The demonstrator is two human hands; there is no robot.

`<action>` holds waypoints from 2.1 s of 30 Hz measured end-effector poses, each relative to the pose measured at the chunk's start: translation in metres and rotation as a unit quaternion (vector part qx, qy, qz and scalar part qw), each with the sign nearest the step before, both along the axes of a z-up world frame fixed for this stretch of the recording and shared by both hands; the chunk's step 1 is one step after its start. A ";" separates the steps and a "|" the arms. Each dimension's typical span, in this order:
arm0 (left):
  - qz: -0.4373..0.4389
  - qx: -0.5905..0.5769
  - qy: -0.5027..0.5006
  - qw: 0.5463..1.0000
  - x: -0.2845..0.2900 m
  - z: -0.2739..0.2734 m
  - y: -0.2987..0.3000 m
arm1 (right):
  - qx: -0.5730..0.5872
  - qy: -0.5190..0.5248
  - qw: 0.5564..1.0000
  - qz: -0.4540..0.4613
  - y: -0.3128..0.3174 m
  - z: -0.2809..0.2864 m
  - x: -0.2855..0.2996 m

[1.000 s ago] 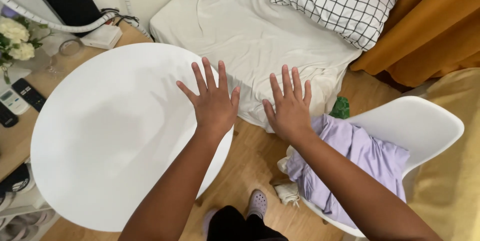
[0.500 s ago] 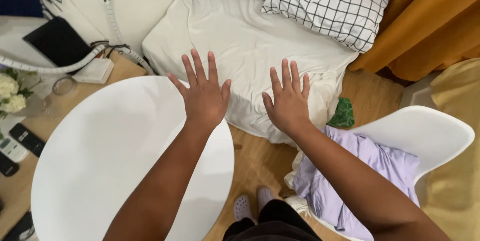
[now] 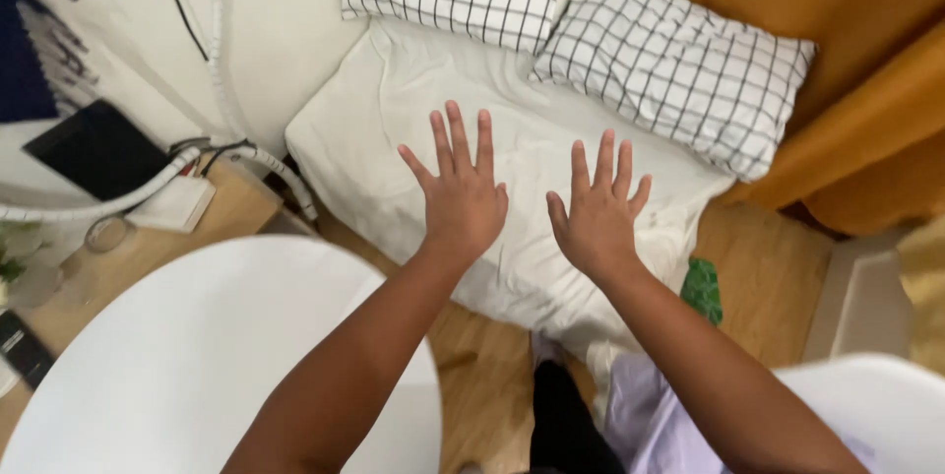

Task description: The person removes a pillow from a checkered pillowcase, folds the case, and places it on a table. They then remove a second pillow from a similar case, fold it, and place it on the table. Finally, they remove a third pillow from a white pillowcase with a green logo and fold it.

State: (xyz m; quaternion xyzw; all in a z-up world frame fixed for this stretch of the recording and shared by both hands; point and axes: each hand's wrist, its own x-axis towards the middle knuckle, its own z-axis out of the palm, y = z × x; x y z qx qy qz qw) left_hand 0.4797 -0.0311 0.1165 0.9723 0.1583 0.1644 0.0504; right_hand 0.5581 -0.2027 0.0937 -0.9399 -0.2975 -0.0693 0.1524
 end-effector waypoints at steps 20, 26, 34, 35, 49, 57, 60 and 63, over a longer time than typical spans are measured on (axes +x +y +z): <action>-0.095 0.040 0.034 0.994 0.419 -0.206 0.011 | -0.151 0.105 0.974 -0.136 -0.030 -0.158 0.399; -0.091 0.002 0.146 0.985 0.466 -0.234 0.003 | -0.206 0.166 0.946 -0.190 -0.054 -0.192 0.466; -0.042 -0.070 0.230 0.970 0.513 -0.278 0.006 | -0.208 0.244 0.920 -0.225 -0.071 -0.232 0.513; -0.032 -0.083 0.228 0.970 0.518 -0.284 0.007 | -0.214 0.251 0.918 -0.221 -0.071 -0.235 0.515; -0.002 -0.017 0.265 0.964 0.555 -0.374 0.007 | -0.348 0.229 0.896 -0.153 -0.074 -0.258 0.502; -0.126 -0.245 0.017 0.961 0.521 -0.314 -0.015 | -0.074 0.041 0.982 -0.169 -0.143 -0.386 0.508; -0.157 -0.266 -0.030 0.951 0.499 -0.299 -0.020 | 0.063 -0.001 0.983 -0.171 -0.142 -0.336 0.485; -0.127 -0.291 -0.025 0.948 0.463 -0.274 -0.023 | 0.157 -0.002 0.973 -0.167 -0.134 -0.275 0.452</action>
